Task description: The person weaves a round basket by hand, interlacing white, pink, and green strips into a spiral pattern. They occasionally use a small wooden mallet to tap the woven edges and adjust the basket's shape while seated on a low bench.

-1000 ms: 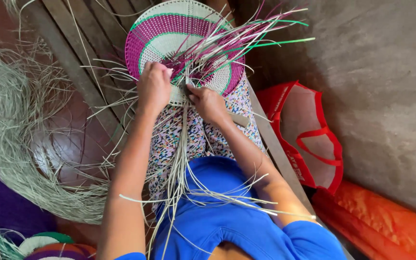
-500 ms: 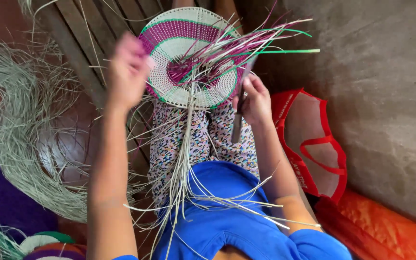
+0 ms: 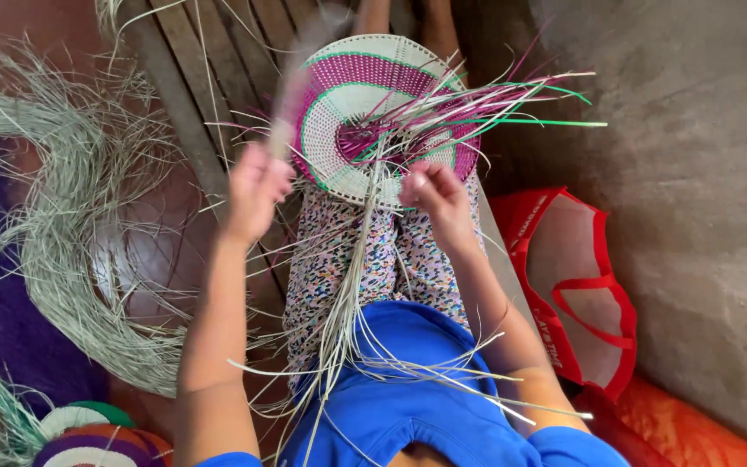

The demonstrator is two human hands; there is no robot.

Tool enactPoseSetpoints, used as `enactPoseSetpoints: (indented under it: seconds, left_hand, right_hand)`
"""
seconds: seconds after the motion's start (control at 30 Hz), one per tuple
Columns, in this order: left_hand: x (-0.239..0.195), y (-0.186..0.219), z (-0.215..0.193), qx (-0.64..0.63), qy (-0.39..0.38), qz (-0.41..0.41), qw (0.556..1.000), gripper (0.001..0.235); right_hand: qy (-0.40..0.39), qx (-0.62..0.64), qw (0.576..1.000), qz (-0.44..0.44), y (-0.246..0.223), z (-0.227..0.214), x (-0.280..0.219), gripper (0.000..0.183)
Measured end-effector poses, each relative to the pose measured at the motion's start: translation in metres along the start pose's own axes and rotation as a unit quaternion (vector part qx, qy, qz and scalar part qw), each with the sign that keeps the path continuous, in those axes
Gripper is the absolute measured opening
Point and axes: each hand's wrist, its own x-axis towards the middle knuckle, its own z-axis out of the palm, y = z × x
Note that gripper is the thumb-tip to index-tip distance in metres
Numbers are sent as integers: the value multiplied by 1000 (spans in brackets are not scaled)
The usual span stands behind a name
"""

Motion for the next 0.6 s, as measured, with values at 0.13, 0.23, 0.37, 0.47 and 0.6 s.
enactPoseSetpoints:
  seconds: [0.13,0.23,0.37,0.47,0.6]
  left_hand:
    - [36,-48,-95,392,327,142,848,41]
    - [51,-80,-107,483,356,39,799,47]
    - [73,-101,-90,557,332,-77,757,41]
    - [109,-135,-109,478,392,-110,779,51]
    - [107,-142,-122,517,354,-86,774,45]
  right_hand:
    - [-91,-148,976,131,29,-21,-19,23]
    - [-111,-207,955,182,42,-35,-28,24]
    - [-66,-213,947,232,51,-49,-39,32]
    - [-11,-128,962,240,51,-41,-42,39]
    - [37,-3,968,247,67,-37,-29,40]
